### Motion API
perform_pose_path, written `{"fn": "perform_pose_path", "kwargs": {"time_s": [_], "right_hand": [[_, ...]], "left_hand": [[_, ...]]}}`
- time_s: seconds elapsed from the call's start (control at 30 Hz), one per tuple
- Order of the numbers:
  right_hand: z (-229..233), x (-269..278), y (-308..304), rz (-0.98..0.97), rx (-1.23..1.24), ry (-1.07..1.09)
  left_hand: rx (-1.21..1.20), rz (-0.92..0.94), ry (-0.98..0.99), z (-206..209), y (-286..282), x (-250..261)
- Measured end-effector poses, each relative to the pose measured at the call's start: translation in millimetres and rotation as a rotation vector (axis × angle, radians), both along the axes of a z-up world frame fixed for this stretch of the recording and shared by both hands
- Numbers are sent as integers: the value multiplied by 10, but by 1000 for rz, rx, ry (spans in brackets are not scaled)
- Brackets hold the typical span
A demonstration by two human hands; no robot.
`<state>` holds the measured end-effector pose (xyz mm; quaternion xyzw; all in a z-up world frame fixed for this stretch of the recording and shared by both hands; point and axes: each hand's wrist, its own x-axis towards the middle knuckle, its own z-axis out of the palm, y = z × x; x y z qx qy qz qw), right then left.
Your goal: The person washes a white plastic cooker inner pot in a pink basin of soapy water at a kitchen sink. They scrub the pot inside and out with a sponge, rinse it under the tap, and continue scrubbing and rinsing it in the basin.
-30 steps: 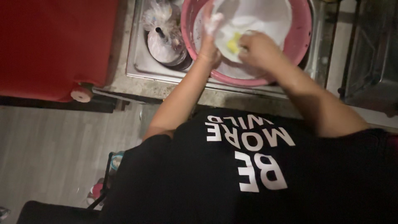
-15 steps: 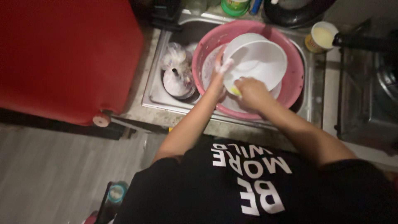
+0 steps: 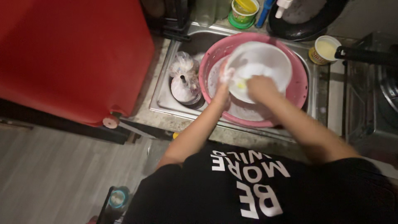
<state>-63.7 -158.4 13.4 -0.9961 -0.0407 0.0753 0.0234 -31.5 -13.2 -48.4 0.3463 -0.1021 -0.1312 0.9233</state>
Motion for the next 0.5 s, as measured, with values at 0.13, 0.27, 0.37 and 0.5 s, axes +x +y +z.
{"fn": "perform_pose_path", "kwargs": {"time_s": [0.13, 0.27, 0.37, 0.5], "right_hand": [[151, 33, -35, -23, -127, 64], [148, 243, 280, -176, 890, -338], [101, 157, 262, -18, 713, -336], [28, -47, -2, -55, -89, 140]], "left_hand": [[183, -45, -51, 167, -37, -44], [54, -94, 51, 156, 14, 78], [21, -99, 66, 113, -24, 106], [278, -74, -8, 59, -59, 43]]}}
